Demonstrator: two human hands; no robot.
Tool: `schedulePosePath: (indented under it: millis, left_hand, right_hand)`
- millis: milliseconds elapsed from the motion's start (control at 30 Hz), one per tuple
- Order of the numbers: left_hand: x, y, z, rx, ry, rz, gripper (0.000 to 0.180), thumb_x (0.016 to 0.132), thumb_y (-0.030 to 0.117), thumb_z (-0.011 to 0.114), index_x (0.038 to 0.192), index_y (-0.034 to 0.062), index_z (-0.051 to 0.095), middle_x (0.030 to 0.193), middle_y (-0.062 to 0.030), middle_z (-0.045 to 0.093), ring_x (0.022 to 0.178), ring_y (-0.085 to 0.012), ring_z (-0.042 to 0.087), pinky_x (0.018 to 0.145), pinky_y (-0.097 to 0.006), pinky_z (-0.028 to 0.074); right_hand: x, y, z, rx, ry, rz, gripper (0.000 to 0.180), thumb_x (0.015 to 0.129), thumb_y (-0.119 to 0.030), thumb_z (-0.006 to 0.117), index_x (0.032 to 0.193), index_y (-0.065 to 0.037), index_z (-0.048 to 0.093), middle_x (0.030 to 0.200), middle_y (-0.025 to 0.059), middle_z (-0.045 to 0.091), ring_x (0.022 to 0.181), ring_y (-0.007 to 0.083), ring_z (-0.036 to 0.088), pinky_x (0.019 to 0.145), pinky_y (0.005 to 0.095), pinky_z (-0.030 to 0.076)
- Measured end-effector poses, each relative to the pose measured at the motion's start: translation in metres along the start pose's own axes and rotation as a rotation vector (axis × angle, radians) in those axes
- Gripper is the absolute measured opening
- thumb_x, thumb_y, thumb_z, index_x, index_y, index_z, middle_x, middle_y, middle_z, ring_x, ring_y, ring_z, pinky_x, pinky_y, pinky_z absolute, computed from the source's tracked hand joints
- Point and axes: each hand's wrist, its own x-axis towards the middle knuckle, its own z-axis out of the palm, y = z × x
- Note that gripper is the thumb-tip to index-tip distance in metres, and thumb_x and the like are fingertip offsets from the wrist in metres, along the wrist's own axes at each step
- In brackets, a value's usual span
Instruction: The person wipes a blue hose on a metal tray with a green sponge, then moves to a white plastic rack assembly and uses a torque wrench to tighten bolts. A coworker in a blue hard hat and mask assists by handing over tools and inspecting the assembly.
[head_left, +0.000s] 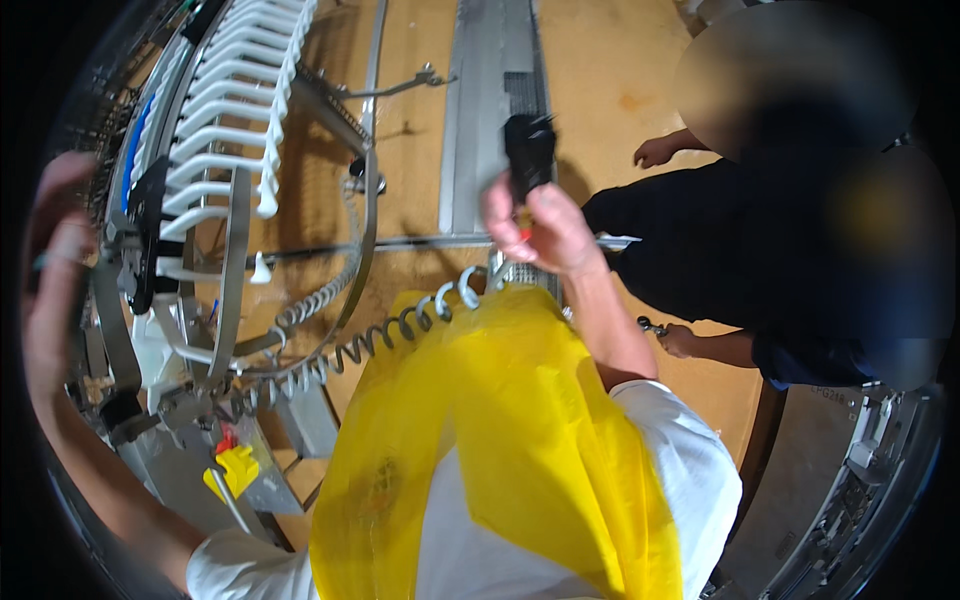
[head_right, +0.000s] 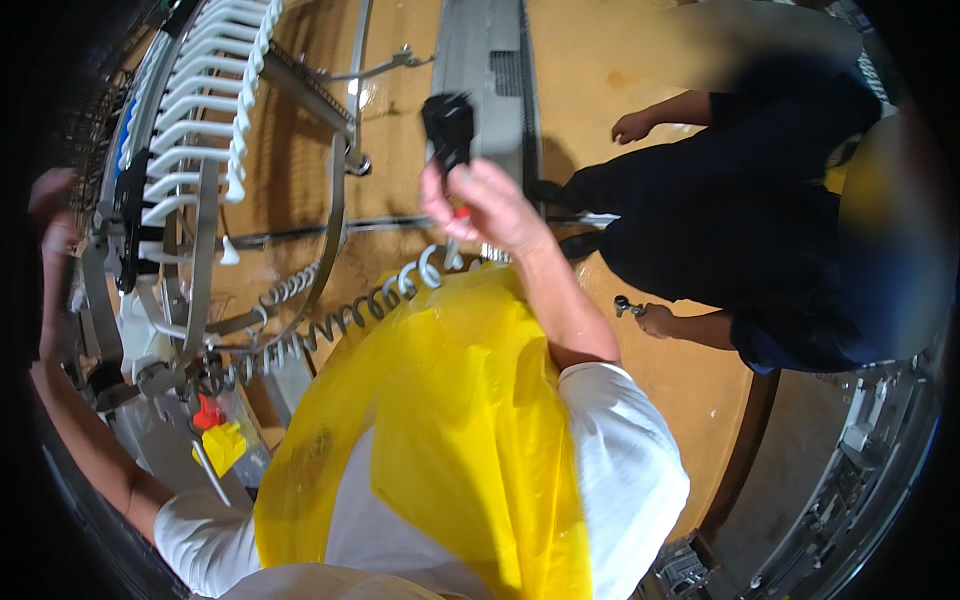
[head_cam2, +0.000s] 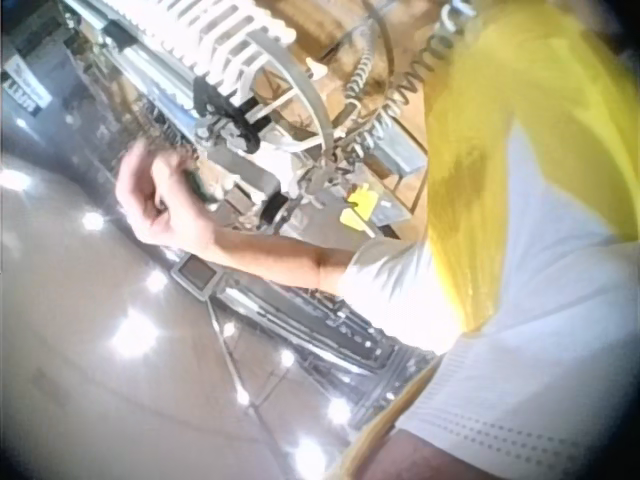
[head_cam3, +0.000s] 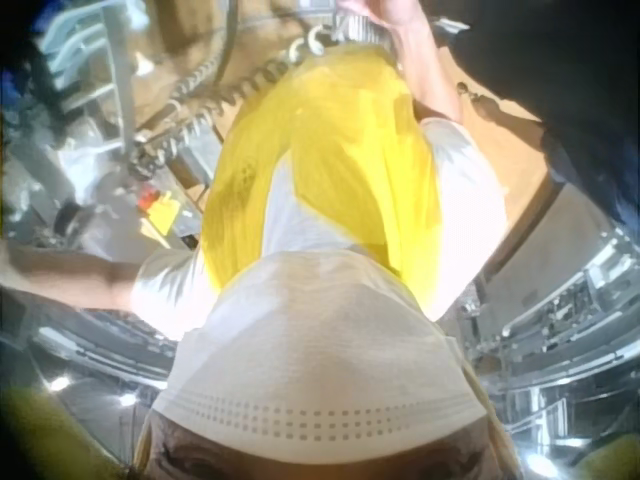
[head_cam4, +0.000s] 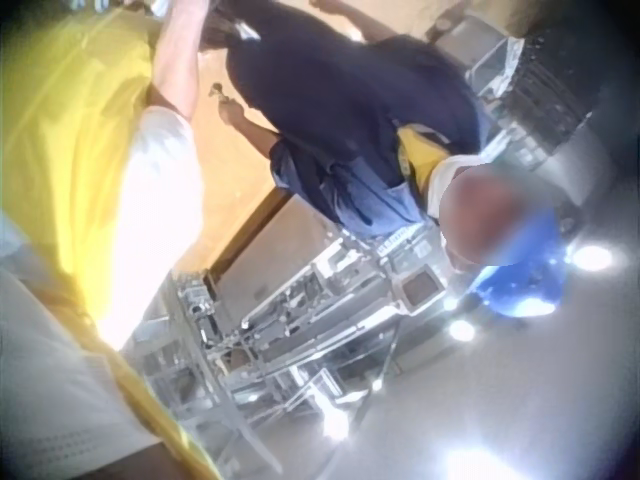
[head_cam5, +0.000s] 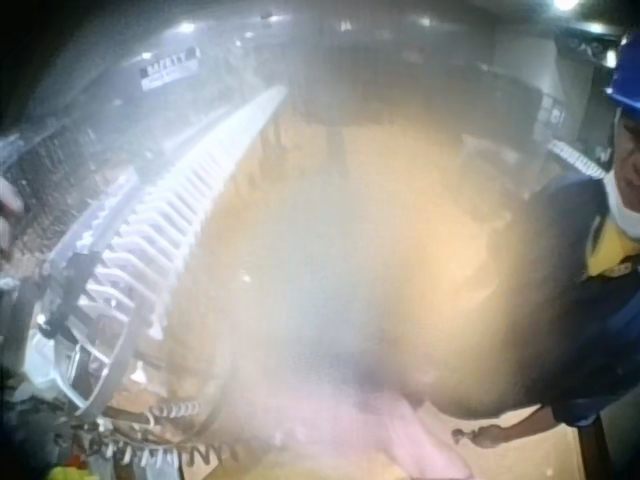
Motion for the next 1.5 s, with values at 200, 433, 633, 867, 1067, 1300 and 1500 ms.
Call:
schedulePosePath:
  millis: [200,433,633,867,1067,1300,1500]
  left_hand:
    - [0.062,0.116,0.133,0.367,-0.300,0.570,0.084,0.091,0.063,0.075,0.153,0.0088,0.056,0.117,-0.0140,0.068,0.069,-0.0231,0.066,0.061,-0.036,0.056]
    - [0.035,0.115,0.182,0.352,-0.365,0.735,0.078,0.086,0.066,0.077,0.148,0.0221,0.061,0.124,-0.0122,0.066,0.061,-0.0162,0.061,0.048,-0.034,0.053]
    - [0.019,0.114,0.190,0.334,-0.445,0.731,0.049,0.088,0.060,0.081,0.106,0.0157,0.072,0.090,-0.0025,0.057,0.059,-0.0154,0.060,0.048,-0.034,0.053]
    - [0.023,0.106,0.203,0.230,-0.282,0.724,0.045,0.082,0.051,0.086,0.083,0.0128,0.062,0.073,-0.0014,0.049,0.056,-0.0182,0.060,0.047,-0.035,0.050]
    - [0.013,0.113,0.204,0.126,-0.302,0.528,0.030,0.075,0.030,0.084,0.085,0.0108,0.063,0.076,-0.0067,0.055,0.062,-0.0276,0.066,0.054,-0.043,0.054]
    - [0.022,0.128,0.197,0.072,-0.287,0.556,0.034,0.084,0.039,0.085,0.086,0.0127,0.064,0.075,-0.0027,0.056,0.057,-0.0216,0.063,0.049,-0.037,0.053]
    - [0.028,0.127,0.179,0.160,-0.322,0.655,0.038,0.089,0.048,0.082,0.094,0.0139,0.066,0.074,-0.0011,0.055,0.057,-0.0186,0.064,0.048,-0.034,0.053]
  right_hand:
    - [-0.002,0.008,0.054,-0.050,0.157,0.263,0.036,0.116,-0.031,0.048,0.137,-0.004,0.058,0.083,-0.0001,0.056,0.061,0.0063,0.043,0.054,0.0243,0.035]
    - [-0.006,0.042,0.064,-0.503,-0.150,0.103,0.038,0.111,-0.025,0.059,0.143,-0.004,0.058,0.102,0.0034,0.067,0.092,0.0131,0.061,0.080,0.0325,0.052]
    - [0.007,0.023,0.092,-0.424,-0.317,0.207,0.049,0.105,-0.021,0.066,0.148,-0.001,0.056,0.121,0.0123,0.071,0.111,0.0175,0.063,0.096,0.0376,0.052]
    - [0.008,0.020,0.107,-0.409,-0.181,0.112,0.041,0.106,-0.024,0.070,0.140,-0.003,0.060,0.110,0.0093,0.072,0.100,0.0151,0.063,0.087,0.0363,0.053]
    - [-0.003,0.024,0.116,-0.467,-0.068,0.094,0.035,0.107,-0.022,0.070,0.136,-0.004,0.062,0.101,0.0089,0.071,0.091,0.0148,0.064,0.081,0.0369,0.052]
    - [0.002,0.034,0.104,-0.433,-0.138,0.049,0.037,0.104,-0.018,0.074,0.137,-0.004,0.063,0.107,0.0081,0.074,0.094,0.0154,0.067,0.083,0.0355,0.055]
    - [0.014,0.025,0.109,-0.386,-0.206,0.103,0.039,0.100,-0.008,0.074,0.137,-0.001,0.064,0.115,0.0081,0.076,0.102,0.0152,0.070,0.089,0.0346,0.057]
